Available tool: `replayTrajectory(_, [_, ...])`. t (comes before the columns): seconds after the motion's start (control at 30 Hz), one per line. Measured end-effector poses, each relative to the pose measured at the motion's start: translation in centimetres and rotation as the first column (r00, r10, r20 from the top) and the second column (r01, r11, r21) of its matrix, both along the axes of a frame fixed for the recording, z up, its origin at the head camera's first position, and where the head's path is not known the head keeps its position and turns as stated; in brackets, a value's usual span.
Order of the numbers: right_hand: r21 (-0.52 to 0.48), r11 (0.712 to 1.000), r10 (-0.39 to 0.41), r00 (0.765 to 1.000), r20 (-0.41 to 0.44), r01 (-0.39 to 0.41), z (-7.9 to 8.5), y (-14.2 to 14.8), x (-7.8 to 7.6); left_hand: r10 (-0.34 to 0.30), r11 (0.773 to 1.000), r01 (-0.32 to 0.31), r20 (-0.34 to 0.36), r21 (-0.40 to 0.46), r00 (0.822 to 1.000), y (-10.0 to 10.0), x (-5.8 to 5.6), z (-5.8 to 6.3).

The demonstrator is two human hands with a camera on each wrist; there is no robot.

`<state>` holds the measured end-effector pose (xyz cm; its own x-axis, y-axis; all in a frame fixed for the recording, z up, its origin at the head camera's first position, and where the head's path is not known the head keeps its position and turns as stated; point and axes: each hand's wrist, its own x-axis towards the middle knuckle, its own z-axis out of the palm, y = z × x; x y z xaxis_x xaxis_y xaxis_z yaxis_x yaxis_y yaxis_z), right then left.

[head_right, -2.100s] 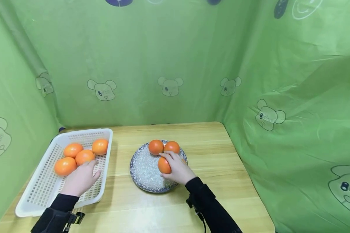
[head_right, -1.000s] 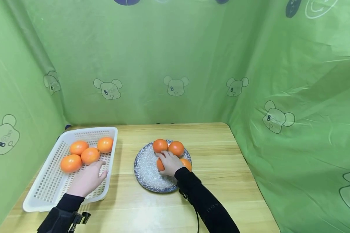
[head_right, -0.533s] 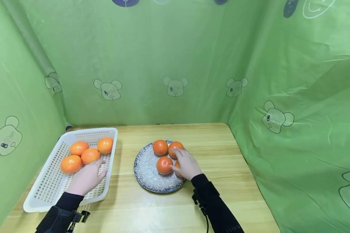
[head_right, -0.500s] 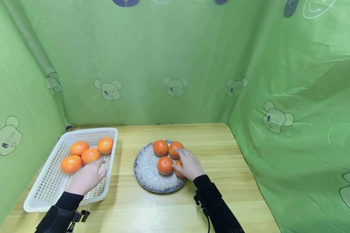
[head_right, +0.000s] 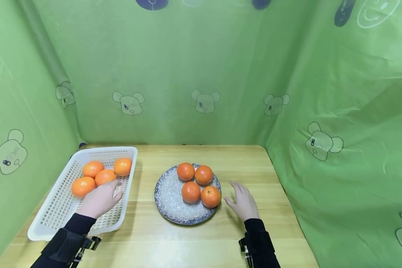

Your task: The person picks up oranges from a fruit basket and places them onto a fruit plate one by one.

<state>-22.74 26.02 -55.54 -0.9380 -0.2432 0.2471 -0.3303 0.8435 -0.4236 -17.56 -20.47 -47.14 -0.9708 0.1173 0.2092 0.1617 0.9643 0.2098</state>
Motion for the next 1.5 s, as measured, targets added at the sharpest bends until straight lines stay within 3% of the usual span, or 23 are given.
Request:
replayTrajectory(0.13, [-0.016, 1.000, -0.020, 1.000, 0.013, 0.020, -0.7, 0.1, 0.7, -0.024, 1.000, 0.024, 0.043, -0.008, 0.999, -0.6, -2.5, 1.0])
replayTrajectory(0.3, [-0.021, 0.999, -0.030, 0.999, 0.031, 0.030, -1.1, 0.3, 1.3, -0.051, 0.999, 0.052, 0.156, -0.002, 0.986, -1.4, -7.8, 1.7])
replayTrajectory(0.4, [-0.012, 0.999, -0.045, 0.998, 0.052, 0.045, -1.4, 1.0, 2.1, -0.048, 0.999, 0.049, 0.226, 0.002, 0.973, -1.1, -10.8, 0.5])
replayTrajectory(0.5, [0.010, 0.998, -0.068, 0.995, 0.074, 0.068, -1.8, 2.2, 3.4, -0.035, 0.999, 0.040, 0.231, -0.014, 0.972, -0.2, -12.6, -2.2])
replayTrajectory(0.63, [0.031, 0.996, -0.085, 0.993, 0.085, 0.083, -2.4, 3.4, 5.2, -0.015, 0.998, 0.024, 0.184, -0.050, 0.983, 0.3, -13.5, -6.3])
replayTrajectory(0.77, [0.039, 0.995, -0.093, 0.992, 0.080, 0.090, -2.7, 3.7, 6.2, -0.041, 0.996, 0.051, 0.127, -0.078, 0.991, -0.4, -13.9, -9.9])
replayTrajectory(0.87, [0.036, 0.994, -0.102, 0.992, 0.080, 0.099, -2.8, 3.5, 6.6, -0.046, 0.993, 0.055, 0.084, -0.103, 0.995, -1.3, -14.0, -11.9])
replayTrajectory(1.0, [0.020, 0.995, -0.103, 0.989, 0.106, 0.102, -3.0, 2.8, 6.5, 0.037, 0.994, -0.023, 0.134, -0.107, 0.990, -2.4, -13.6, -13.2])
replayTrajectory(1.1, [0.012, 0.995, -0.100, 0.987, 0.125, 0.100, -3.1, 2.3, 6.2, 0.061, 0.992, -0.033, 0.232, -0.123, 0.971, -2.8, -12.7, -12.9])
replayTrajectory(1.2, [0.008, 0.996, -0.093, 0.989, 0.112, 0.092, -3.1, 1.9, 5.6, 0.007, 0.985, 0.045, 0.299, -0.166, 0.954, -3.5, -12.2, -11.7])
replayTrajectory(1.37, [-0.004, 0.998, -0.061, 0.998, 0.026, 0.061, -2.5, 1.1, 4.0, -0.080, 0.990, 0.121, 0.408, -0.077, 0.910, -4.6, -12.2, -7.8])
replayTrajectory(1.43, [-0.006, 0.999, -0.048, 0.999, -0.008, 0.047, -1.9, 0.7, 3.3, -0.095, 0.994, 0.105, 0.406, -0.002, 0.909, -4.7, -12.2, -5.5])
replayTrajectory(1.5, [-0.006, 0.999, -0.032, 0.999, -0.042, 0.032, -1.1, 0.2, 2.5, -0.080, 0.997, 0.073, 0.347, 0.033, 0.934, -4.7, -12.1, -3.3])
